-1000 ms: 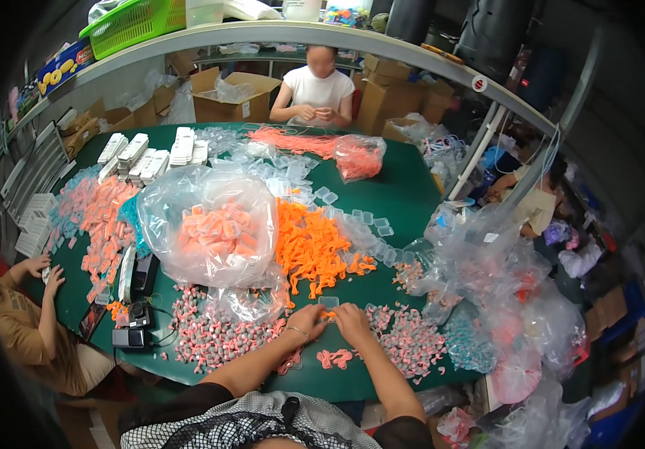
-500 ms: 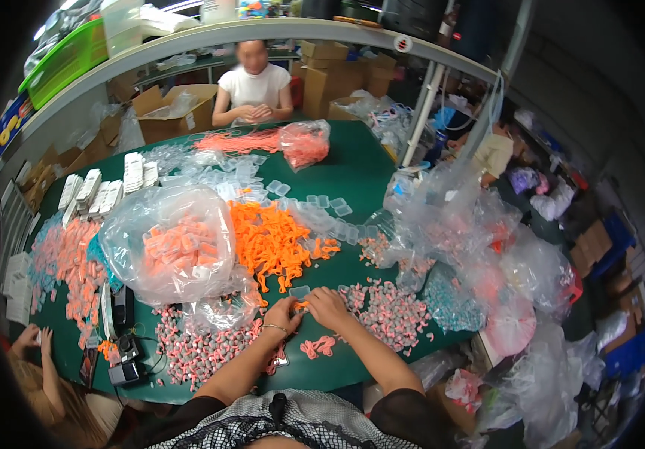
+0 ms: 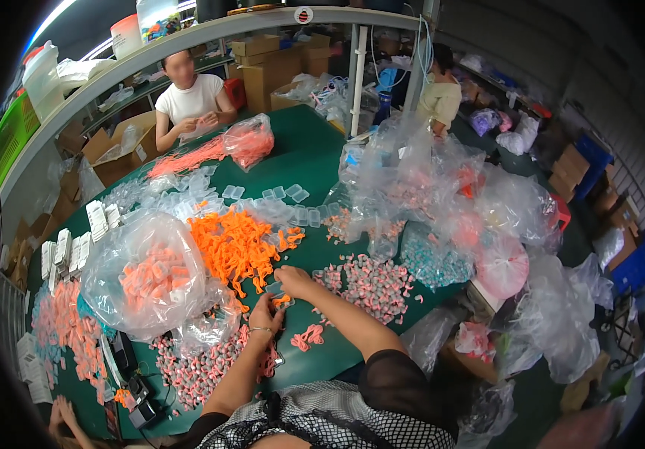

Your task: Sorting small pink plastic parts and putting them into clear plastic cases.

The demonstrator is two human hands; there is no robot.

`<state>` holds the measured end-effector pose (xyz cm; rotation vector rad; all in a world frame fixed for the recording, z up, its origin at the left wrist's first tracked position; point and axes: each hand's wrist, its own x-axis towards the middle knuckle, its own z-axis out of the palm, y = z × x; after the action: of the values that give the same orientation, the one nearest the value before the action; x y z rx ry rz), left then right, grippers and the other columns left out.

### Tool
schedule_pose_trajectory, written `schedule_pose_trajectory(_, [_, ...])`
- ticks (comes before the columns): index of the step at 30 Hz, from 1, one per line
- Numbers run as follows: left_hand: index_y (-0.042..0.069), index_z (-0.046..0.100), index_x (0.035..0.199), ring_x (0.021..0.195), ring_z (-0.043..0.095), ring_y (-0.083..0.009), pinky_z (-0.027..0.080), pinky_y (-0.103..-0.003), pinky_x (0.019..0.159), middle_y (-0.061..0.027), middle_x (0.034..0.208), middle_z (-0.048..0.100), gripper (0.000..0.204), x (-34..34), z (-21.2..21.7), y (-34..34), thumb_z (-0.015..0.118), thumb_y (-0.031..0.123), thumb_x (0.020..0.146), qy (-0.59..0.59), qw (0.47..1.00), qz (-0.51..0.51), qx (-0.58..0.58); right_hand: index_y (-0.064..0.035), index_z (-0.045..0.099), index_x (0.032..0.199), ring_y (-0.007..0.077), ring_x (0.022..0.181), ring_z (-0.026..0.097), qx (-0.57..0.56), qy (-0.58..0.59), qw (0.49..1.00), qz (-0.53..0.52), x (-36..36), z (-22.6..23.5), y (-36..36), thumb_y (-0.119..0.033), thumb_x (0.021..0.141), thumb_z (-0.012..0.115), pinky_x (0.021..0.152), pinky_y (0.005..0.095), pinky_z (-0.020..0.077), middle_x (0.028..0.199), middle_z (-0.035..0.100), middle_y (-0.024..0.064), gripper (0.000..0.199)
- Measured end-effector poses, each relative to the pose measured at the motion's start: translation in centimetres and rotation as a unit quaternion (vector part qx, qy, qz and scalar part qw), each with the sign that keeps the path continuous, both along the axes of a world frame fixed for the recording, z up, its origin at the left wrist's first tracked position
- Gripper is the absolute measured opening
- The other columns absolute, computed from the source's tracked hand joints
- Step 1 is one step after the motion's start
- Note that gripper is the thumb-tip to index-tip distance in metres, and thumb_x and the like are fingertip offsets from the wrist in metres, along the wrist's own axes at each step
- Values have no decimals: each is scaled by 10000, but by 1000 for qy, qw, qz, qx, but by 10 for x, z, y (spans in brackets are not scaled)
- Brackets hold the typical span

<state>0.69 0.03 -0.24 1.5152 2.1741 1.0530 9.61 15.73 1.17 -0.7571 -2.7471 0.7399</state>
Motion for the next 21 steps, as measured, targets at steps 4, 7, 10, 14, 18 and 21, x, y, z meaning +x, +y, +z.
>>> schedule_pose_trajectory(4, [92,373,1320,716,597,-257,480,-357,634,-80,756,579,706,5,12,-2,722,189,714,-37,998,35,-41,-62,532,872,332,832,573,11,76,997,29,6,6,-3,-67,707,677,689,424,457,866,553,112,220])
schedule_pose_trajectory(7, [114,284,1381,732,594,-267,482,-369,641,-86,836,584,795,4,10,-2,718,188,718,-30,999,25,-35,-55,531,872,338,825,571,13,114,991,64,12,3,-3,-77,721,663,687,427,455,862,557,116,202])
schedule_pose_trajectory(10, [111,358,1348,798,592,-310,489,-398,674,-128,967,559,704,2,3,-3,697,195,736,32,999,22,-13,-50,544,899,337,833,572,9,123,986,110,24,6,-9,-95,737,654,698,423,462,878,562,121,201])
schedule_pose_trajectory(14, [129,515,1202,819,591,-326,492,-405,691,-137,1005,535,465,2,6,-5,674,207,772,27,1000,-4,0,-47,566,960,325,884,569,10,109,982,155,41,16,-19,-116,727,674,735,409,469,925,565,119,266])
schedule_pose_trajectory(18, [118,595,1095,843,590,-340,487,-412,708,-138,984,545,263,4,7,-3,589,248,866,14,999,7,52,-49,574,979,320,943,543,63,146,974,162,41,-1,-22,-74,696,701,790,387,456,935,555,101,311])
schedule_pose_trajectory(21, [106,606,1070,853,587,-350,484,-411,712,-143,974,550,261,4,5,-1,526,299,912,26,999,11,28,-54,578,993,319,932,541,84,141,976,144,39,-11,-23,-73,706,701,791,387,454,926,552,105,313])
